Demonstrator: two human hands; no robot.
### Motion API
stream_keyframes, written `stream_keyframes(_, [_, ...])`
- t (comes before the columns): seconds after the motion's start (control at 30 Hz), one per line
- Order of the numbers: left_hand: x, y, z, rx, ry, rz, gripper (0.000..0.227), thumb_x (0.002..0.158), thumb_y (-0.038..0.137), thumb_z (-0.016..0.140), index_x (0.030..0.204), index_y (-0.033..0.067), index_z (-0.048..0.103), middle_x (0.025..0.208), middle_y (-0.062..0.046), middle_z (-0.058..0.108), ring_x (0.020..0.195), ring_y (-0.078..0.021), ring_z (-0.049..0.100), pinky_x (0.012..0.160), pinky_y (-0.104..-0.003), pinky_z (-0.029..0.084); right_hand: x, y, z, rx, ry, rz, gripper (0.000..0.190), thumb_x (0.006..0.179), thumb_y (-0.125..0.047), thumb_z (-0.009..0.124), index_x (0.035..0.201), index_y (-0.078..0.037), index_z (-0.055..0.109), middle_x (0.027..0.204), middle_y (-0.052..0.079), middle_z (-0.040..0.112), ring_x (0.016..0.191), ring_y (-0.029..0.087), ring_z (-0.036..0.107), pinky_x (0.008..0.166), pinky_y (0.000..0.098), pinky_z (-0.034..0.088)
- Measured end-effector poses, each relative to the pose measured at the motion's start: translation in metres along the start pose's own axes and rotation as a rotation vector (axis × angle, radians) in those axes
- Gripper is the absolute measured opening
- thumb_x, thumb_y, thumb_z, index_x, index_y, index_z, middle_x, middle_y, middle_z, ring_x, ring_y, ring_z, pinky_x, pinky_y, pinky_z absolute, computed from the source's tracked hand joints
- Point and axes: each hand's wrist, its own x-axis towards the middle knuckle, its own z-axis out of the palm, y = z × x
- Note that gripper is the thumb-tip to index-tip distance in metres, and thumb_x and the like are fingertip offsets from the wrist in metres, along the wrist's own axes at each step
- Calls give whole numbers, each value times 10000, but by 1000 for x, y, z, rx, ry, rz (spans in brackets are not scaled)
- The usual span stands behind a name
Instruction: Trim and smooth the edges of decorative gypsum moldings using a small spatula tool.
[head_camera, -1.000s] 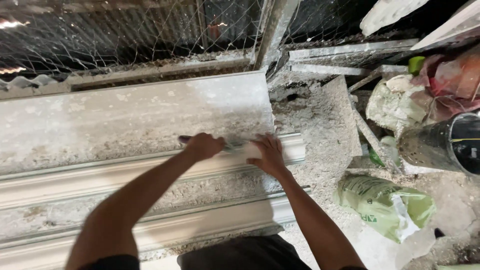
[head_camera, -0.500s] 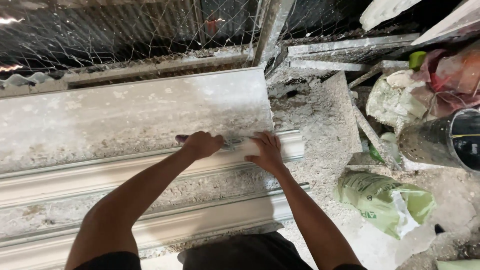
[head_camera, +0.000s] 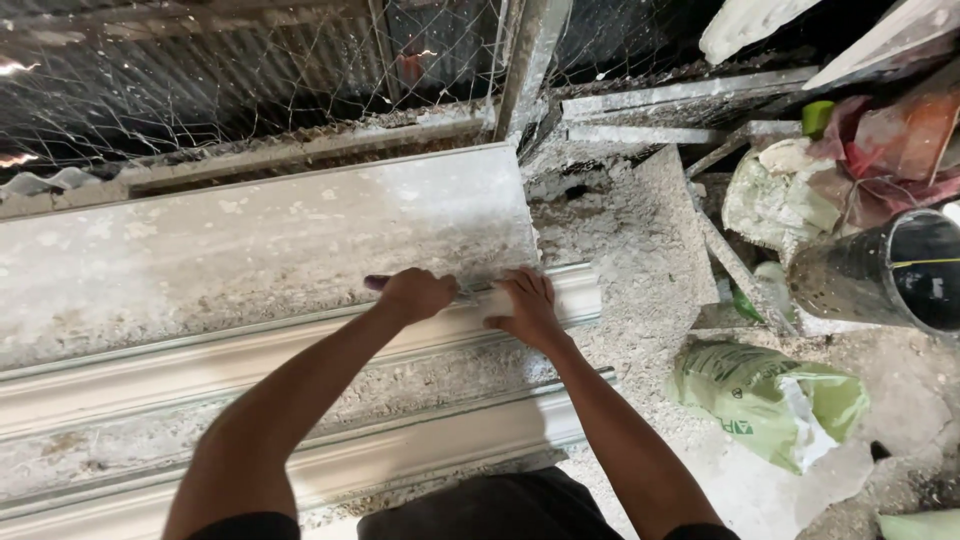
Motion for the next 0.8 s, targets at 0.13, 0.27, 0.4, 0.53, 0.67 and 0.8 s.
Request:
stream_keyframes(0.13, [9,25,-14,-216,22,-40,517,999,374,250,1295,141,604,1192,-249,708,1149,-436,682,988,-552,532,1,-19,-18,-2,-58,43,722,745,-601,860,1223,-131,594,1344,77,535,1414,321,379,1194,566,160])
stream_keyframes(0.27, [9,10,-2,52,129,71,400,1016,254,346,1328,149,572,1080,-241,732,1029,-420,733,911,-516,573,6,8,-18,-113,-53,-94,758,693,-552,877,1302,-162,647,1408,83,587,1369,330,498,1137,508,353])
stream_keyframes(0.4, [-5,-18,9,100,92,102,372,1037,247,332,1359,160,498,1096,-238,721,1037,-419,732,922,-511,568,-3,31,-60,-177,-165,1,822,729,-562,836,1441,-252,567,1534,88,500,1477,418,376,1169,618,271])
stream_keyframes(0.53, [-10,9,-11,93,69,134,390,1041,226,332,1398,142,464,1097,-258,718,1052,-425,728,933,-519,557,-16,51,-52,-144,-266,109,794,840,-670,698,1501,-291,476,1576,68,414,1535,371,263,1214,643,176])
stream_keyframes(0.67, [43,21,15,-47,105,126,437,1045,391,299,1365,176,505,1042,-243,729,1007,-439,733,896,-512,568,-18,55,-42,-115,-209,105,780,811,-671,721,1466,-310,500,1570,10,413,1536,306,276,1205,676,179])
stream_keyframes(0.8, [24,16,0,30,117,138,414,1051,327,316,1363,140,514,1085,-265,725,1031,-433,734,915,-511,558,-15,62,-38,-125,-175,65,761,822,-661,730,1464,-313,514,1545,-5,441,1523,285,300,1198,654,191])
